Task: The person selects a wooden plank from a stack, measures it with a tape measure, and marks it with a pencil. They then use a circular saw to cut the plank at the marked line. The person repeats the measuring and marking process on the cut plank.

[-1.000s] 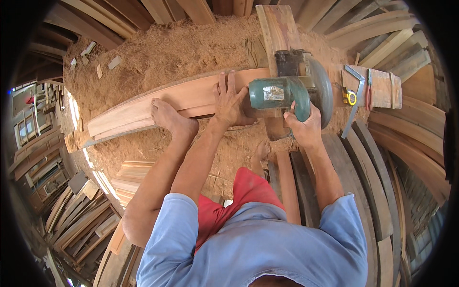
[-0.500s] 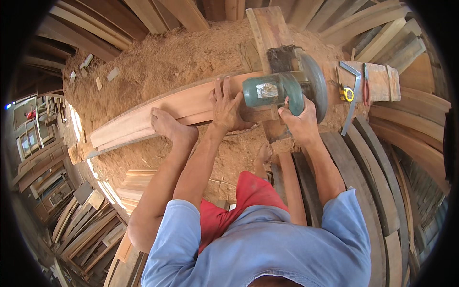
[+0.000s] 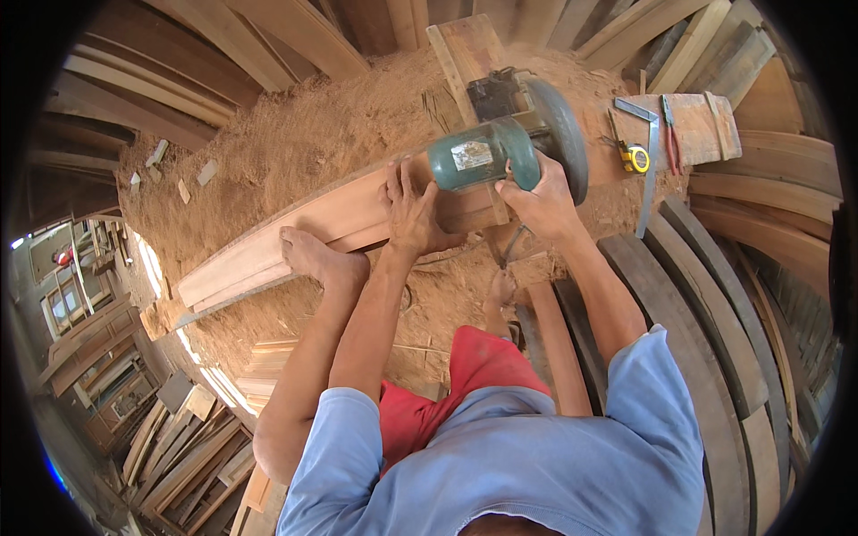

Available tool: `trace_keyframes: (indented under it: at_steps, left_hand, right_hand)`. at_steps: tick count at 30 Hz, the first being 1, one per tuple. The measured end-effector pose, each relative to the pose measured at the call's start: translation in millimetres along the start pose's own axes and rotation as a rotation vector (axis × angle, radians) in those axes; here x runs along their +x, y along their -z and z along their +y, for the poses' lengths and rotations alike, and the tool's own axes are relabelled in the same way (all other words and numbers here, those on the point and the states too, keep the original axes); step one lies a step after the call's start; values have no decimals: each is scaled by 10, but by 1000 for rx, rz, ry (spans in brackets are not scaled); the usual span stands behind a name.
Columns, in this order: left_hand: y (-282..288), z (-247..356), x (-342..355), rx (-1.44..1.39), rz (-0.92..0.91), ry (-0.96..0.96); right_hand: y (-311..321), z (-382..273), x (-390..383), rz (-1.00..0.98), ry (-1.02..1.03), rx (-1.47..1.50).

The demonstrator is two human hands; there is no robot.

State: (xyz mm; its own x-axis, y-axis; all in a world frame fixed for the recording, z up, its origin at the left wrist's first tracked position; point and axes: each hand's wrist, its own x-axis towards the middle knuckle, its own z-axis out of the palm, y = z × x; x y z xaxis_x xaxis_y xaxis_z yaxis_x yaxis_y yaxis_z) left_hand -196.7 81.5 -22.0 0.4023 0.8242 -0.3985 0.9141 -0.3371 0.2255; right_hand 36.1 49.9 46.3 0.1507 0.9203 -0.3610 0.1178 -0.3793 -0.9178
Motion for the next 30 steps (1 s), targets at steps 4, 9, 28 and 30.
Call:
trace_keyframes:
  at_steps: [4,9,28,30]
  left_hand:
    - [-38,-12,19,31,2,-29]
    - [-9,66,7,46,29,-38]
    - [21,53,3,95,5,-37]
    - [27,74,-9,59,-7,-29]
  right_hand:
    - [52,-54,174,-26,16,-56]
    - [-5,61,409,24,122,10]
    - [43,21,184,184,167,-124]
    - [176,-16,-117,201,171,-101]
